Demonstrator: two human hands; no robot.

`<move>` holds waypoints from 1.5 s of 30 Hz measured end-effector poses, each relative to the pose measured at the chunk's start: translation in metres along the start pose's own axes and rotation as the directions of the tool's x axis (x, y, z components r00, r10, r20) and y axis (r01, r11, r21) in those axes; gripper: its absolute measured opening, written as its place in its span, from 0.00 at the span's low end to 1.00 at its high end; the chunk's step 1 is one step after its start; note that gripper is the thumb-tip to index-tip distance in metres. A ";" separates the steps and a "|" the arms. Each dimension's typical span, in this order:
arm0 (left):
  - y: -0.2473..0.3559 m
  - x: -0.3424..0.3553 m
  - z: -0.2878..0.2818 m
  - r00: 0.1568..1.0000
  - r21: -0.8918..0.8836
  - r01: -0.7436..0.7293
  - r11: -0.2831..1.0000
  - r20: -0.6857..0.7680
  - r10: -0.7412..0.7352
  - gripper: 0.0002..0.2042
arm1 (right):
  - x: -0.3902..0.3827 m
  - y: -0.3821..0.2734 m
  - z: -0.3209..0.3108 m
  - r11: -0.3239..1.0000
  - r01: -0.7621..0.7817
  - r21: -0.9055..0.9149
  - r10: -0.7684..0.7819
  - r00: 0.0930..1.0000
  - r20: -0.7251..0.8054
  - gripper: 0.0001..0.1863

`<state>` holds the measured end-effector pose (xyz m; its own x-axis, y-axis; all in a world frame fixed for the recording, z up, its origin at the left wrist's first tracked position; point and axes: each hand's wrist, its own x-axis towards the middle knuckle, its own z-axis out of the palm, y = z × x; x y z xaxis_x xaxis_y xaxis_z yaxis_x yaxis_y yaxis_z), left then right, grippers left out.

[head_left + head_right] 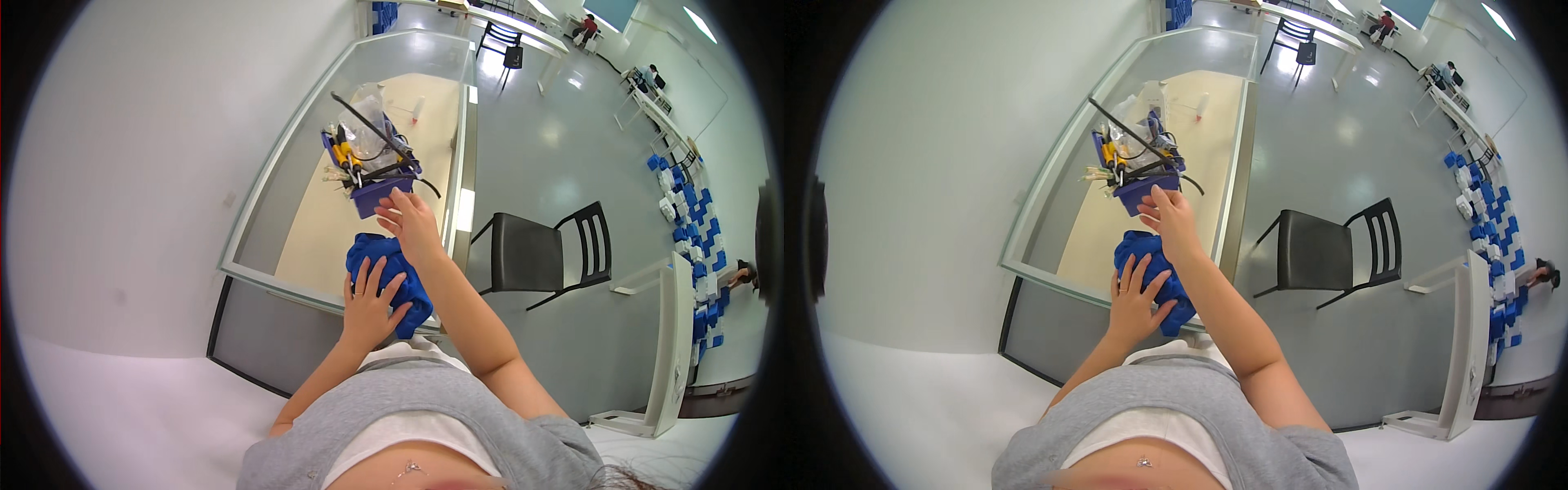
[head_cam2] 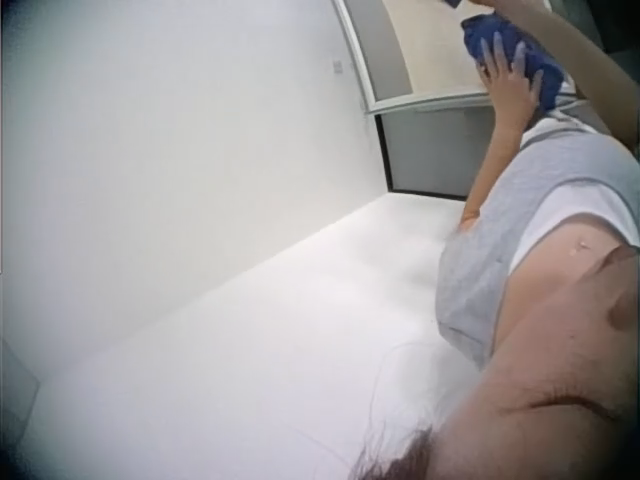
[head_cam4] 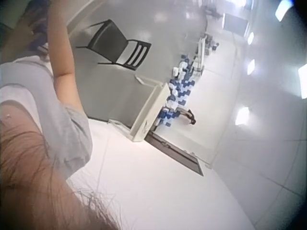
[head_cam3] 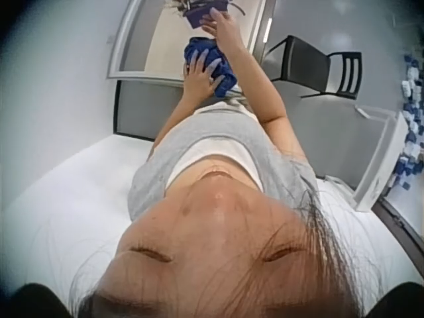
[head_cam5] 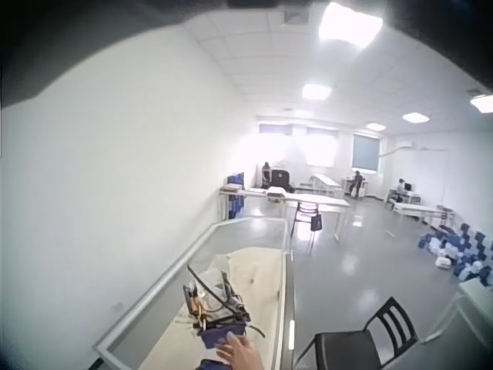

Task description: Cleaning the glass of a display case and organizing tools into a container.

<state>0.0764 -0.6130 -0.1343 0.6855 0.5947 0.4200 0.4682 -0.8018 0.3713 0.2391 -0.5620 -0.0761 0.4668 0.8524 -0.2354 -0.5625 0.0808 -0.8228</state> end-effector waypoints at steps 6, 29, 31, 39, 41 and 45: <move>-0.028 0.018 -0.004 0.993 0.071 0.118 0.991 -0.012 -0.117 0.16 | 0.021 -0.001 0.024 0.992 0.025 0.122 -0.016 0.997 -0.077 0.19; -0.114 0.038 -0.003 0.956 0.208 0.197 0.958 -0.258 -0.141 0.14 | 0.051 0.014 0.041 0.981 0.098 -0.168 -0.149 0.932 -0.330 0.09; -0.115 0.037 -0.004 0.953 0.203 0.198 0.959 -0.268 -0.140 0.14 | 0.052 0.013 0.041 0.980 0.087 -0.180 -0.142 0.937 -0.320 0.09; -0.104 0.040 -0.005 0.949 0.185 0.208 0.960 -0.275 -0.153 0.15 | 0.040 -0.023 -0.006 0.802 -0.006 -0.597 -0.269 0.889 -0.370 0.16; -0.106 0.038 -0.006 0.943 0.189 0.233 0.954 -0.283 -0.174 0.15 | 0.041 -0.032 -0.006 0.747 -0.049 -0.663 -0.231 0.916 -0.328 0.16; -0.110 0.043 -0.011 0.943 0.211 0.250 0.945 -0.273 -0.189 0.16 | 0.046 -0.043 -0.002 0.725 -0.122 -0.678 -0.055 0.971 -0.233 0.12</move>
<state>0.0479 -0.4987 -0.1480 0.4061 0.7281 0.5521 0.7314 -0.6212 0.2813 0.2864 -0.5273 -0.0529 0.6432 0.7029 -0.3037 -0.0016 -0.3954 -0.9185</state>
